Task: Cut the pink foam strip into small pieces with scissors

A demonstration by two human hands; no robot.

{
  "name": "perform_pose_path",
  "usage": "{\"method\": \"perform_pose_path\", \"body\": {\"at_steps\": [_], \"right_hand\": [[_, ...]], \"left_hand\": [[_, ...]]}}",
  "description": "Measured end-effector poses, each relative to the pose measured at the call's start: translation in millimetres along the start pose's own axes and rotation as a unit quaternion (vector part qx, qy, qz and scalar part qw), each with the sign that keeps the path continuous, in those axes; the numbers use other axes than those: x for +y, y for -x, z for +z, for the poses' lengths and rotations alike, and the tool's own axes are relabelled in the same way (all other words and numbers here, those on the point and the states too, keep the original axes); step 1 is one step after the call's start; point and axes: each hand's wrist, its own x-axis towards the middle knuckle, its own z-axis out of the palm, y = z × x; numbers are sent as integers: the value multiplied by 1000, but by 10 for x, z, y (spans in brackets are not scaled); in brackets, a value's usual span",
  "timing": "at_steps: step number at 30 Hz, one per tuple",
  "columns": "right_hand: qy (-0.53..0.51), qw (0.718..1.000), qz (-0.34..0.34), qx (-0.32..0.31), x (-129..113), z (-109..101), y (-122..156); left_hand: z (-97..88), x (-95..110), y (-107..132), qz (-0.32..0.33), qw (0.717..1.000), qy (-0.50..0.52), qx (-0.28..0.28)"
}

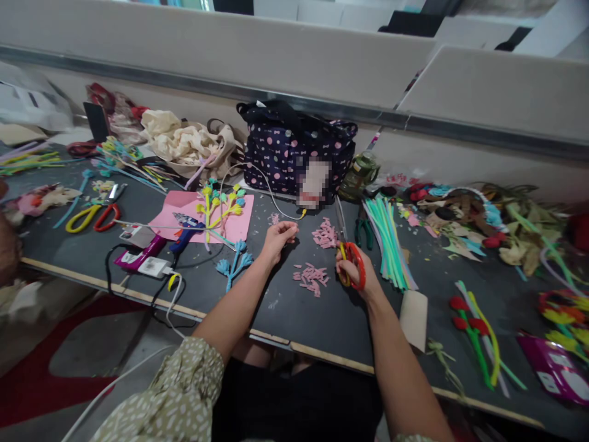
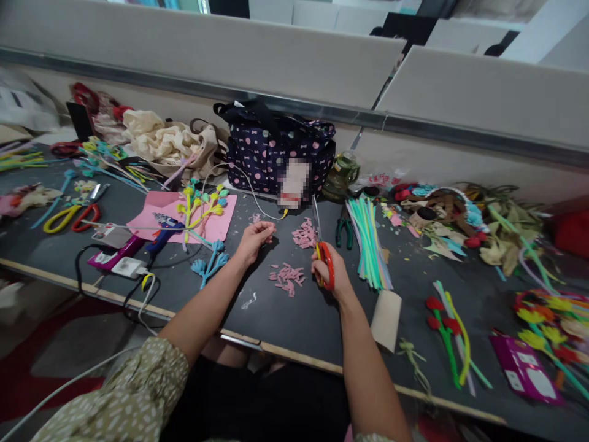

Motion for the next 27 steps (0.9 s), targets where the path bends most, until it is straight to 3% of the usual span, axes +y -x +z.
{"method": "perform_pose_path", "body": {"at_steps": [8,17,22,27], "right_hand": [[31,998,45,35,-38,63,34],[92,994,36,50,-87,137,55],[88,989,58,103,-58,152,41],[85,994,59,36,-32,127,56]], "left_hand": [[-10,6,10,1,1000,-1,-6],[-13,30,17,-6,1000,17,8],[-18,23,13,-6,1000,24,9],[-25,34,9,-14,999,32,15]]}}
